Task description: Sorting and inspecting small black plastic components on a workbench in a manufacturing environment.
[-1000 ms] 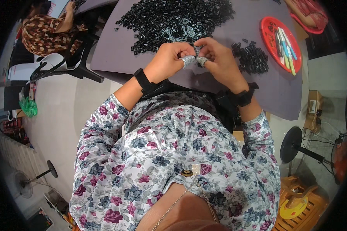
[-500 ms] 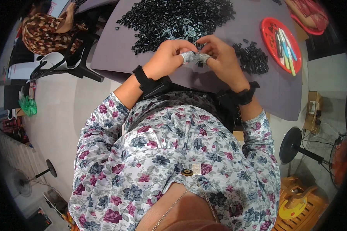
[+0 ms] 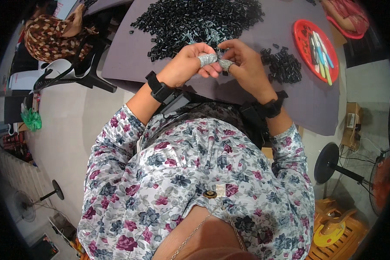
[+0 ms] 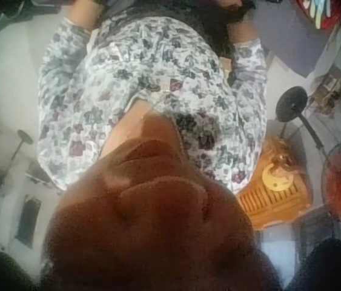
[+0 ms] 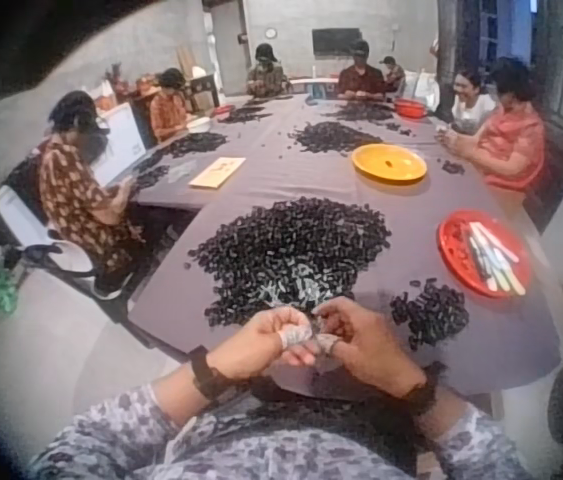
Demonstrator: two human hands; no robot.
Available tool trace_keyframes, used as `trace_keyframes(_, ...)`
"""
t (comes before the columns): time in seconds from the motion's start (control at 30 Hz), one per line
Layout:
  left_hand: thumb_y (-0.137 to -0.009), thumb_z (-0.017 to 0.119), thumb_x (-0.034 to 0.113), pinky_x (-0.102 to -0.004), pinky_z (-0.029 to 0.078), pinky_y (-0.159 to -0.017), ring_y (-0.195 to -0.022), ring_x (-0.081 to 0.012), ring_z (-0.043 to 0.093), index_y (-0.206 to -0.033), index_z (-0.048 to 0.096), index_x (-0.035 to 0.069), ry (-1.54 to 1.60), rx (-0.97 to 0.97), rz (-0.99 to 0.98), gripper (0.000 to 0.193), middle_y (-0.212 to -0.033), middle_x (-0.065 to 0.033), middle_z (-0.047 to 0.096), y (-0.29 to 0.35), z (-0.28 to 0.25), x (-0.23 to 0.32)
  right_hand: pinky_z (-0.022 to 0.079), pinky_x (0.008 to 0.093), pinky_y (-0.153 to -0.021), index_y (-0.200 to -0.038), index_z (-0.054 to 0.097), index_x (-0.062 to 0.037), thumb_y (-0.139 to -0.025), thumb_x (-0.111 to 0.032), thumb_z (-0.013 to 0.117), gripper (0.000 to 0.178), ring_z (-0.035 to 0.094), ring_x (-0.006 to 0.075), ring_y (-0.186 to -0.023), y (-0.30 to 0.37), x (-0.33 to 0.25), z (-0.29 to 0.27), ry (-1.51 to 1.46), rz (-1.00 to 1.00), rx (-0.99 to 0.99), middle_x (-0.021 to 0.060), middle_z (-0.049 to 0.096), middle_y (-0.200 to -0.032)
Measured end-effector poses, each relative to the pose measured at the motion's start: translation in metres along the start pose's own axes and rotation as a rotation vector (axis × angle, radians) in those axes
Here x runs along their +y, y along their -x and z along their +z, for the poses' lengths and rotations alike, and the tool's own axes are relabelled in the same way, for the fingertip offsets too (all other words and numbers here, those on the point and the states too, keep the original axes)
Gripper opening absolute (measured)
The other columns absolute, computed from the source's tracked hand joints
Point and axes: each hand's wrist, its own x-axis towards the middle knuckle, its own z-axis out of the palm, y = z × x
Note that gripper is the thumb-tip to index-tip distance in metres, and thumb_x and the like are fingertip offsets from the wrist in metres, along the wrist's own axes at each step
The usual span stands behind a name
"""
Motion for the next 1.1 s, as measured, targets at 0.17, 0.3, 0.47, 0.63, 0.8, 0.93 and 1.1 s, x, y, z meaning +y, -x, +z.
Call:
trace_keyframes(0.17,-0.107,0.048,0.010,-0.0194,0.052,-0.065,-0.083,-0.0133,0.073,-0.112,0.057,0.004,-0.053,0.014,0.024,0.012,-0.098,-0.0115,0.074,0.0005,0.0015,-0.0010,0.054,0.0278,-0.065,-0.120,0.064,-0.0019,-0.081,0.003,0.062,0.039,0.066,0.0120,-0.073,-0.0005,-0.0030,-0.0002,-0.001,0.030,-0.016,0.0068,0.068,-0.084)
trace_keyframes(0.3,-0.108,0.048,0.012,-0.0183,0.049,-0.063,-0.082,-0.0125,0.072,-0.110,0.057,0.005,-0.061,0.004,0.038,0.011,-0.096,-0.0109,0.074,-0.0003,0.0008,-0.0015,0.053,0.0280,-0.065,-0.120,0.064,-0.0017,-0.081,0.003,0.062,0.039,0.066,0.0122,-0.073,-0.0017,0.0000,-0.0005,-0.009,0.011,-0.017,0.0070,0.068,-0.084)
trace_keyframes(0.47,-0.107,0.050,0.013,-0.0179,0.048,-0.062,-0.079,-0.0115,0.071,-0.108,0.056,0.006,-0.060,0.033,0.036,0.010,-0.095,-0.0099,0.074,-0.0013,0.0024,-0.0017,0.053,0.0274,-0.065,-0.121,0.063,-0.0010,-0.082,0.003,0.061,0.039,0.066,0.0119,-0.074,-0.0008,-0.0020,-0.0004,-0.030,0.010,-0.013,0.0068,0.068,-0.085)
trace_keyframes(0.63,-0.107,0.051,0.015,-0.0183,0.048,-0.062,-0.077,-0.0105,0.070,-0.108,0.056,0.006,-0.057,0.022,0.031,0.010,-0.093,-0.0092,0.073,0.0002,0.0031,0.0005,0.053,0.0269,-0.065,-0.121,0.062,-0.0006,-0.082,0.004,0.061,0.039,0.065,0.0105,-0.075,-0.0019,-0.0036,-0.0003,-0.051,0.014,-0.029,0.0066,0.068,-0.086)
trace_keyframes(0.8,-0.107,0.052,0.016,-0.0185,0.047,-0.063,-0.077,-0.0103,0.070,-0.109,0.056,0.006,-0.040,0.010,0.046,0.011,-0.093,-0.0092,0.073,0.0002,0.0012,-0.0026,0.051,0.0260,-0.064,-0.122,0.062,-0.0003,-0.082,0.004,0.061,0.040,0.063,0.0095,-0.074,-0.0020,-0.0046,-0.0010,-0.062,0.024,-0.043,0.0063,0.067,-0.087)
trace_keyframes(0.93,-0.107,0.054,0.017,-0.0185,0.047,-0.062,-0.077,-0.0104,0.070,-0.109,0.057,0.006,-0.001,0.012,0.047,0.012,-0.093,-0.0092,0.074,-0.0005,0.0012,-0.0018,0.050,0.0251,-0.063,-0.123,0.061,0.0004,-0.082,0.004,0.062,0.041,0.062,0.0090,-0.073,-0.0016,-0.0037,-0.0021,-0.124,0.014,-0.044,0.0061,0.067,-0.088)
trace_keyframes(1.1,-0.106,0.055,0.016,-0.0182,0.048,-0.062,-0.077,-0.0104,0.070,-0.109,0.057,0.006,-0.002,-0.008,0.064,0.011,-0.093,-0.0085,0.074,-0.0005,0.0010,-0.0028,0.050,0.0250,-0.063,-0.123,0.061,0.0008,-0.082,0.003,0.063,0.041,0.062,0.0090,-0.074,-0.0026,-0.0057,-0.0027,-0.087,0.023,-0.050,0.0064,0.067,-0.088)
